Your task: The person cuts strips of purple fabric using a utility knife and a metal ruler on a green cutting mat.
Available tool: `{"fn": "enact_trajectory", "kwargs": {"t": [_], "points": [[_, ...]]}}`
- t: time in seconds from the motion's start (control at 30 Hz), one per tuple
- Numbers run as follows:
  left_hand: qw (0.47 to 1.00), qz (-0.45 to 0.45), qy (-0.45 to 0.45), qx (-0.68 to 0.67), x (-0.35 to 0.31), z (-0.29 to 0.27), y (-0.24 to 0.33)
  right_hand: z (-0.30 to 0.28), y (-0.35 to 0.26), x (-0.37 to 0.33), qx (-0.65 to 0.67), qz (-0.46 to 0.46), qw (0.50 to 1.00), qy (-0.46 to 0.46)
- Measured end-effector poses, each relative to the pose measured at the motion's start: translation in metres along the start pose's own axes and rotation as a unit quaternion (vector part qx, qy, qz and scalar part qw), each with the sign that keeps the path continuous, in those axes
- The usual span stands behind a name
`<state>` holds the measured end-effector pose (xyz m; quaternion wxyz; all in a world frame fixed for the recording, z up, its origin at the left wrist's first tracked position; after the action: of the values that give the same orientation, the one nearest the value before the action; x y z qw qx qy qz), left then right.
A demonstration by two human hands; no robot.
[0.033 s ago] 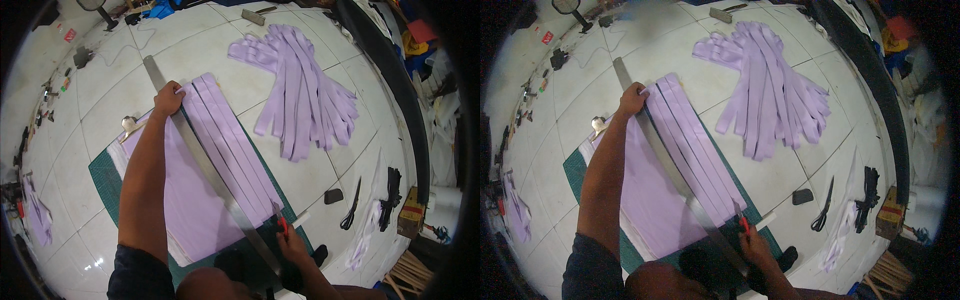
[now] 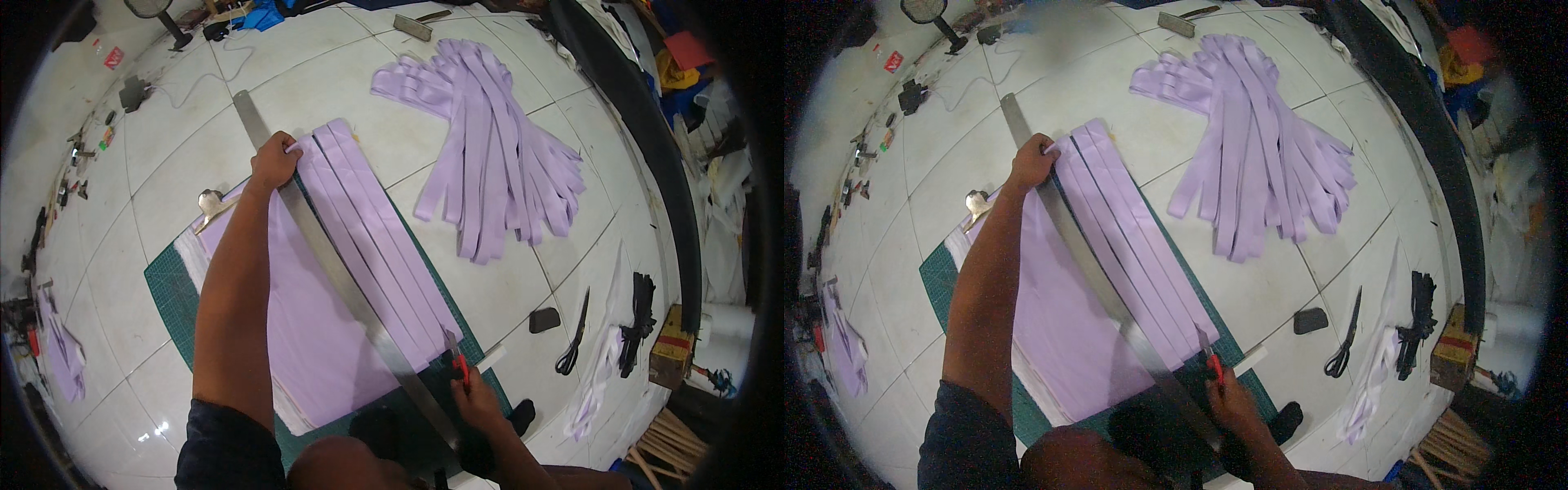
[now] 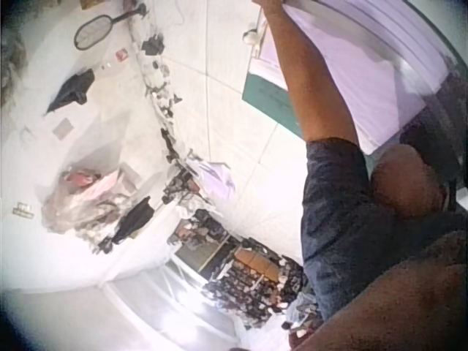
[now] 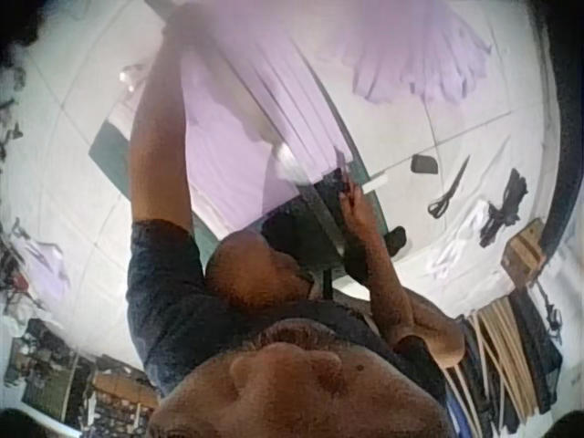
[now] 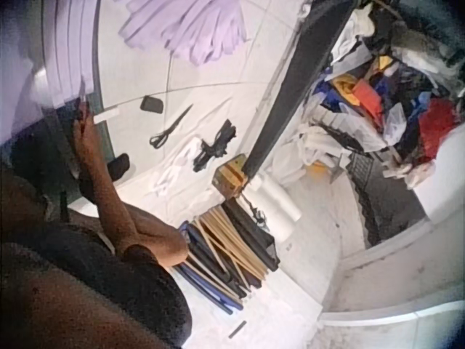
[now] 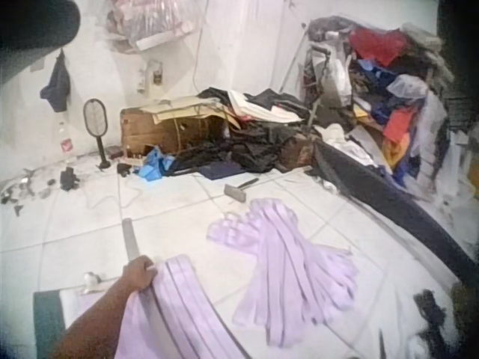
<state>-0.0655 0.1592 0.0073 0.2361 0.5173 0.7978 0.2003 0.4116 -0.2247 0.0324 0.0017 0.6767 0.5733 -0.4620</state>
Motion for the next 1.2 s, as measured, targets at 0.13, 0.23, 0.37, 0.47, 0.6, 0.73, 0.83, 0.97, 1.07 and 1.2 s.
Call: {"fn": "enact_trajectory", "kwargs": {"t": [0.13, 0.23, 0.37, 0.47, 0.6, 0.73, 0.83, 0.97, 1.07, 1.2], "points": [[0.994, 0.071, 0.066, -0.047, -0.009, -0.015, 0.011, 0.007, -0.008, -0.003, 0.012, 0.002, 1.0, -0.023], [0.975, 0.106, 0.172, -0.092, -0.033, -0.035, 0.007, 0.022, -0.003, -0.009, -0.001, 0.002, 1.0, 0.009], [0.965, 0.127, 0.229, 0.029, -0.097, -0.045, -0.005, 0.04, -0.016, -0.016, -0.074, -0.057, 0.995, 0.041], [0.957, 0.162, 0.216, 0.101, -0.118, -0.033, -0.018, 0.049, -0.024, -0.027, -0.095, -0.203, 0.959, 0.171], [0.962, 0.153, 0.195, 0.117, -0.127, -0.02, -0.029, 0.061, -0.03, -0.018, -0.063, -0.203, 0.972, 0.103], [0.972, 0.128, 0.176, 0.09, -0.124, -0.017, -0.039, 0.062, -0.039, -0.022, -0.022, -0.227, 0.966, 0.123], [0.981, 0.119, 0.15, 0.036, -0.122, -0.015, -0.04, 0.068, -0.03, -0.03, -0.036, -0.26, 0.955, 0.14], [0.983, 0.111, 0.145, -0.007, -0.122, -0.02, -0.044, 0.082, -0.02, -0.033, 0.029, -0.234, 0.965, 0.114], [0.983, 0.114, 0.144, -0.024, -0.123, -0.022, -0.045, 0.093, -0.017, -0.033, 0.035, -0.228, 0.968, 0.098], [0.983, 0.121, 0.14, -0.018, -0.124, -0.02, -0.041, 0.101, -0.007, -0.038, 0.017, -0.236, 0.96, 0.147]]}}
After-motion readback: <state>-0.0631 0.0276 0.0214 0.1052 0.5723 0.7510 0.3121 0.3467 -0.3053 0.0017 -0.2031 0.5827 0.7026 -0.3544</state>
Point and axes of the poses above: each hand's wrist, its own x-axis towards the middle knuckle, its own z-axis out of the palm, y = z × x, the point moved 10 cm from there along x, towards the middle knuckle, and after that the axes turned 6 degrees about -z, right-handed, at the moved point
